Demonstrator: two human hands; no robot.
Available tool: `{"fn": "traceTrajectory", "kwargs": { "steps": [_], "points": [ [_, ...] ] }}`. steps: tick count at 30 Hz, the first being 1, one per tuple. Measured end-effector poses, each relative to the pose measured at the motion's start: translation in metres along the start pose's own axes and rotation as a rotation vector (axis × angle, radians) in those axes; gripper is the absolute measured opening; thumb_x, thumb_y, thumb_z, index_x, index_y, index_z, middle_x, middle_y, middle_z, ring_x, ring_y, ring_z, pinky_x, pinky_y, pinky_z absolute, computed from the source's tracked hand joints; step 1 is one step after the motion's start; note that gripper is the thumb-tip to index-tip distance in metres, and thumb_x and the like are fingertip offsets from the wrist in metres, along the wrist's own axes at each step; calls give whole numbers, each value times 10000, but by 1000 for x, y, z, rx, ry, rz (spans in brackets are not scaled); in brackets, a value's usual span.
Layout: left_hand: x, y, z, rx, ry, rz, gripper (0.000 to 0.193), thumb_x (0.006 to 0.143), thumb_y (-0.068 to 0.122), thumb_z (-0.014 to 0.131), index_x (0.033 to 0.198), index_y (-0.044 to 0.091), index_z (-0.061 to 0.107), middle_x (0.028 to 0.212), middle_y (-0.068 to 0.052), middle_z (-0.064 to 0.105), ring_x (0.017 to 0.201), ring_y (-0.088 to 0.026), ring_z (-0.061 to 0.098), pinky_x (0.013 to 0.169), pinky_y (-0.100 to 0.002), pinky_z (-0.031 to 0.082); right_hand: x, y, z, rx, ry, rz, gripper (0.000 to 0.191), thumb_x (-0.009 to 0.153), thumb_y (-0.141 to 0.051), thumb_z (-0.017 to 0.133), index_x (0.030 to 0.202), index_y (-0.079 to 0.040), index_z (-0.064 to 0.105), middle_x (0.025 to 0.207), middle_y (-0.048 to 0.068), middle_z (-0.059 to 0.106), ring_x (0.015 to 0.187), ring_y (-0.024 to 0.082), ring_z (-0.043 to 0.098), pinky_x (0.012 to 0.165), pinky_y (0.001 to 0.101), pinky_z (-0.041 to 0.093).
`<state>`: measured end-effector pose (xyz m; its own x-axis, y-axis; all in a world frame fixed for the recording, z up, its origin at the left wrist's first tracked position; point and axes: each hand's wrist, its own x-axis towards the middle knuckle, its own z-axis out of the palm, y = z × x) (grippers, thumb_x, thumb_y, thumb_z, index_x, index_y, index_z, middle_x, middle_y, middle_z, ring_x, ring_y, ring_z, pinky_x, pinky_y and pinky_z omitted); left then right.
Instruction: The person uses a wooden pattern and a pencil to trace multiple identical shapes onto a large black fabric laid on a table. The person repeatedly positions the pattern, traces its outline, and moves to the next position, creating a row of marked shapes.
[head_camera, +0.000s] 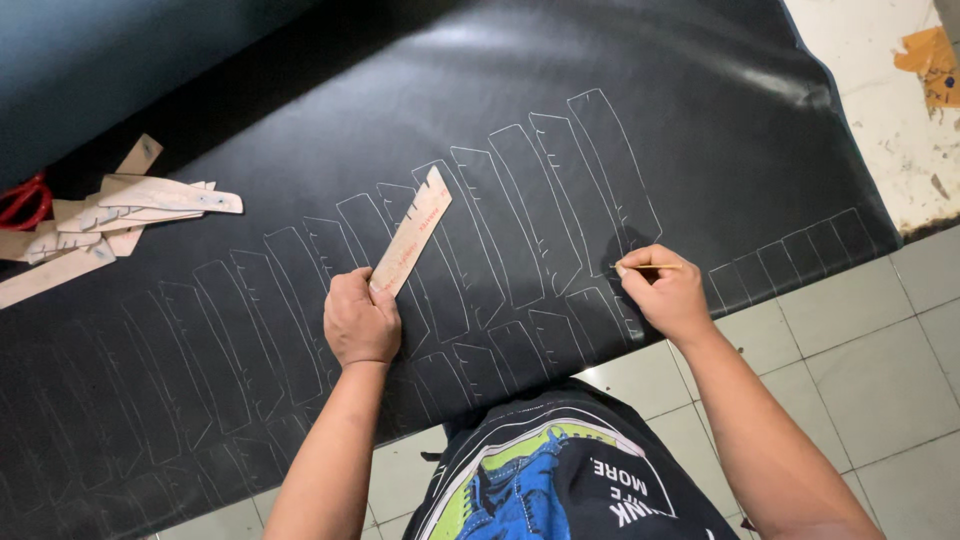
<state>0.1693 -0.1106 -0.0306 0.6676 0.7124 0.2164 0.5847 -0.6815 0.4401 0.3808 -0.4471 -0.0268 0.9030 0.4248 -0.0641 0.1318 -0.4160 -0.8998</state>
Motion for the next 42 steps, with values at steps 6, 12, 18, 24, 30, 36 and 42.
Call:
{"fn": "traceTrajectory", "kwargs": {
  "steps": [6, 12, 18, 24, 30, 36, 42],
  "points": [
    [1, -2, -1, -1, -13, 0, 216, 890, 168, 635, 1092, 101, 674, 1057, -127, 627, 1002, -361, 622, 867, -494, 499, 16, -18, 6, -25, 57, -92, 114, 920, -119, 754, 980, -34, 709, 990, 50, 759, 911, 118, 717, 819, 269, 567],
    [9, -7, -7, -15, -29, -34, 246, 855, 190, 666, 1091, 120, 672, 1042, -124, 629, 997, -368, 622, 855, -499, 496, 99, -62, 67, -37, -25, -165, 122, 923, -134, 764, 991, -37, 737, 964, 53, 763, 875, 121, 710, 787, 270, 556],
    [12, -11, -12, -56, -49, -50, 272, 849, 201, 677, 1107, 118, 659, 1041, -118, 628, 999, -357, 622, 861, -488, 495, 170, -81, 126, 237, -55, -127, 96, 937, -117, 725, 974, -31, 703, 880, 26, 725, 765, 91, 683, 717, 258, 565],
    [11, -17, -11, -73, -34, -39, 281, 853, 190, 669, 1123, 117, 651, 1043, -101, 624, 998, -339, 620, 871, -472, 492, 180, -75, 137, 148, -26, -122, 82, 933, -107, 714, 972, -36, 700, 841, 24, 718, 716, 82, 668, 667, 254, 549],
    [12, -15, -14, -51, -25, -18, 285, 849, 192, 667, 1123, 122, 635, 1032, -96, 613, 984, -337, 615, 854, -469, 490, 175, -83, 130, -8, -13, -135, 70, 915, -82, 719, 930, -15, 704, 804, 55, 714, 690, 104, 662, 640, 271, 535],
    [7, -18, -13, -53, -30, -11, 260, 843, 212, 672, 1087, 136, 630, 1015, -108, 599, 965, -349, 609, 837, -478, 491, 93, -68, 97, 90, -84, -50, 99, 928, -110, 714, 951, -19, 682, 857, 70, 741, 711, 106, 705, 643, 269, 580],
    [2, -29, -14, -105, -17, 34, 219, 883, 185, 637, 1094, 124, 630, 1032, -115, 602, 981, -357, 613, 847, -486, 488, -31, -53, 96, 23, -154, 142, 154, 903, -136, 727, 991, -11, 711, 865, 81, 763, 708, 114, 706, 658, 270, 568]
  ]
}}
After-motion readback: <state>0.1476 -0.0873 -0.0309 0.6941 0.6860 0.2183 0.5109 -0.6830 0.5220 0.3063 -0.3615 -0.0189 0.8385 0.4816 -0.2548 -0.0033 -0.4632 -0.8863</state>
